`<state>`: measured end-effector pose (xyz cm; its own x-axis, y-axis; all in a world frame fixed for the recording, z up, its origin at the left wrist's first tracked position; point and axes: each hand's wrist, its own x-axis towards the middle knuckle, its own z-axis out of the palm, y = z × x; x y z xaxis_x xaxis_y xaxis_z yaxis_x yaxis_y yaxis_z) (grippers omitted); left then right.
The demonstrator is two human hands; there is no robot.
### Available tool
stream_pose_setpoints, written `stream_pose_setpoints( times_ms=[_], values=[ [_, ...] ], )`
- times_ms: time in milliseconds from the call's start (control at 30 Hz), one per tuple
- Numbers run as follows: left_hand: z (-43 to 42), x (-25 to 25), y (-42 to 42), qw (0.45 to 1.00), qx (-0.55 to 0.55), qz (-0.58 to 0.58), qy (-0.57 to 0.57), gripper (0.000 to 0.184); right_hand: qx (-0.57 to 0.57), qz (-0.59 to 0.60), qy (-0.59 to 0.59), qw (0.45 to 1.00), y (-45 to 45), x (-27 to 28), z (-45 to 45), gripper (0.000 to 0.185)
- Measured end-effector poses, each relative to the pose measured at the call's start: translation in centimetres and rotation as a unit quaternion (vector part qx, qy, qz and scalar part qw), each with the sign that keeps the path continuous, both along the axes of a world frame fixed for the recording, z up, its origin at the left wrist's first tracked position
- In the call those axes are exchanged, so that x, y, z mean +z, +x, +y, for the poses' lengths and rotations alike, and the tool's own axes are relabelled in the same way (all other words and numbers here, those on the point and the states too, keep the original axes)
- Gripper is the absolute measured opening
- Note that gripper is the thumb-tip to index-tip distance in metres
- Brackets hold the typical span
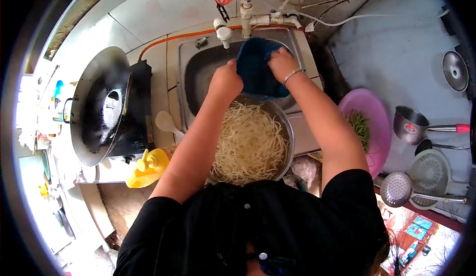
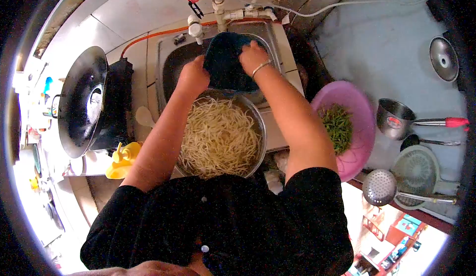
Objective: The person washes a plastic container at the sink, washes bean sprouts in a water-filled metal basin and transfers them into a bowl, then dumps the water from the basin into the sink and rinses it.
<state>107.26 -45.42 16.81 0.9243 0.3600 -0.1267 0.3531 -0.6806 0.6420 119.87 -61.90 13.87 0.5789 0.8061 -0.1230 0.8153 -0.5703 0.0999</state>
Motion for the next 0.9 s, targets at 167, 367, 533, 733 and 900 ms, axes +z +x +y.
stream_pose_setpoints(
  times_ms=[167,367,533,733,900],
  values=[
    [-0.1,0.4,0.0,0.997,-0.046,-0.015,0.062,0.041,0.108,-0.022,0.201,0.973,1.1,-1.2,0.8,0.015],
    [-0.2,0.4,-0.4,0.994,-0.087,-0.011,0.067,0.042,-0.024,0.030,-0.043,0.998,-0.7,-4.0,-2.0,0.018],
    [-1.3,-0.2,0.0,0.997,-0.050,0.034,0.056,0.035,-0.102,0.202,-0.098,0.969,-3.2,-2.4,-0.9,0.024],
    [-1.4,0.3,-0.4,0.999,-0.025,0.006,0.029,0.033,-0.106,0.335,0.020,0.936,-2.2,-3.3,-0.6,0.034],
    [-1.3,-0.2,-0.4,0.999,-0.027,0.020,0.041,0.033,-0.160,0.158,-0.009,0.974,-0.4,-4.1,-0.5,0.031]
  ],
)
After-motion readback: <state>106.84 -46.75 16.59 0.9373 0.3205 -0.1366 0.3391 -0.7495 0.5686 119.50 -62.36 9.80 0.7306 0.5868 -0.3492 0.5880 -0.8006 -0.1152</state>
